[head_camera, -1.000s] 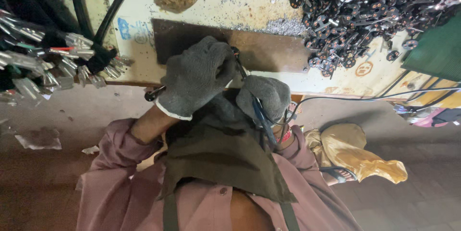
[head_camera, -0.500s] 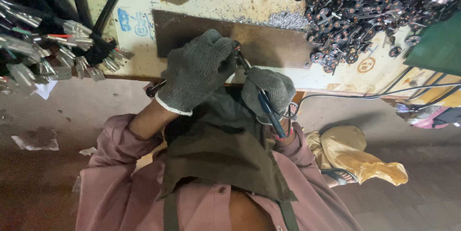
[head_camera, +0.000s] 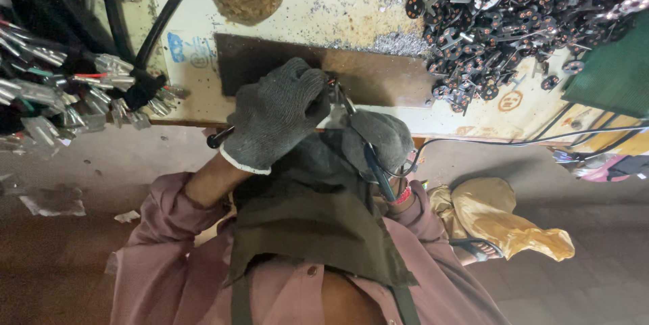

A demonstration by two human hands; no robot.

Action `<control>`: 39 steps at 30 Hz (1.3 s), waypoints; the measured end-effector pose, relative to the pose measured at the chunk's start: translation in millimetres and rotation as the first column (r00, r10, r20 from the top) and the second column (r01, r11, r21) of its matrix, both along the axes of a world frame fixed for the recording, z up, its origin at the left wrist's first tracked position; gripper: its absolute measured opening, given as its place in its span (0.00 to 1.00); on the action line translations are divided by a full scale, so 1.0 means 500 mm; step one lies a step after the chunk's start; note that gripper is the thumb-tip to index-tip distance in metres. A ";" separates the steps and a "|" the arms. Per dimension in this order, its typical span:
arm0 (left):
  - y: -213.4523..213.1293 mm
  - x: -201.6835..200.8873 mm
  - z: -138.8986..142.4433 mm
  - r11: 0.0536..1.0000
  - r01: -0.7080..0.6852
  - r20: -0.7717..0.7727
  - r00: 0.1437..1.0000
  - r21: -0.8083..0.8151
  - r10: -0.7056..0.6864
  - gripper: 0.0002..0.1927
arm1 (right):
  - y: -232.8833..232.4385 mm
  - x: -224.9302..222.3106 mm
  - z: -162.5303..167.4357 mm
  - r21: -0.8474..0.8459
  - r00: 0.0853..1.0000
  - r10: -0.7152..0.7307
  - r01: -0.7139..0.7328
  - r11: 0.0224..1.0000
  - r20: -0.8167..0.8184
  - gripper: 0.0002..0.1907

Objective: The person solders small metal components onto hand-tool parts one at a time at a workbench, holding each part with the left hand while applying a heated soldering iron with the right hand, then sets the finished piece on the bench among many similar tools and picks up the next part.

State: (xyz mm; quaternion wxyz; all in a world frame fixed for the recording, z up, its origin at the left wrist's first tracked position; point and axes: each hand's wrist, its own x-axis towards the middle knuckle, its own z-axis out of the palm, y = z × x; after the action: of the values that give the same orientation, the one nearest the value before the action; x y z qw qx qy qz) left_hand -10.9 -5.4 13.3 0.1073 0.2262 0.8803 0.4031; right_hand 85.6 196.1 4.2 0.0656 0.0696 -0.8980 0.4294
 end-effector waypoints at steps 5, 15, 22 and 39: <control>-0.001 -0.010 0.003 1.000 -0.012 0.020 1.000 0.026 0.011 0.09 | -0.009 -0.015 -0.002 -0.452 0.986 0.047 0.032 0.891 0.163 0.14; -0.003 0.004 -0.003 1.000 -0.018 -0.010 1.000 -0.005 0.018 0.08 | -0.001 -0.020 -0.004 -0.275 0.998 0.054 -0.041 0.961 0.038 0.15; -0.001 0.003 -0.011 1.000 0.009 0.066 0.998 0.006 -0.009 0.10 | -0.004 -0.041 0.009 -0.250 0.992 0.122 -0.122 0.961 -0.016 0.18; -0.063 -0.014 0.021 0.977 -0.108 0.025 0.993 -0.185 0.114 0.05 | 0.030 0.073 -0.008 -0.387 0.922 -0.386 0.368 0.845 0.035 0.04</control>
State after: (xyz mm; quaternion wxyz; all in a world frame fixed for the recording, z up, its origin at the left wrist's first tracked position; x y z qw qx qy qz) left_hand -17.9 -36.8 23.9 0.1204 0.1586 0.9228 0.3298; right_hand 121.9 211.2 0.1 0.1810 -0.1130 -0.7899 0.5750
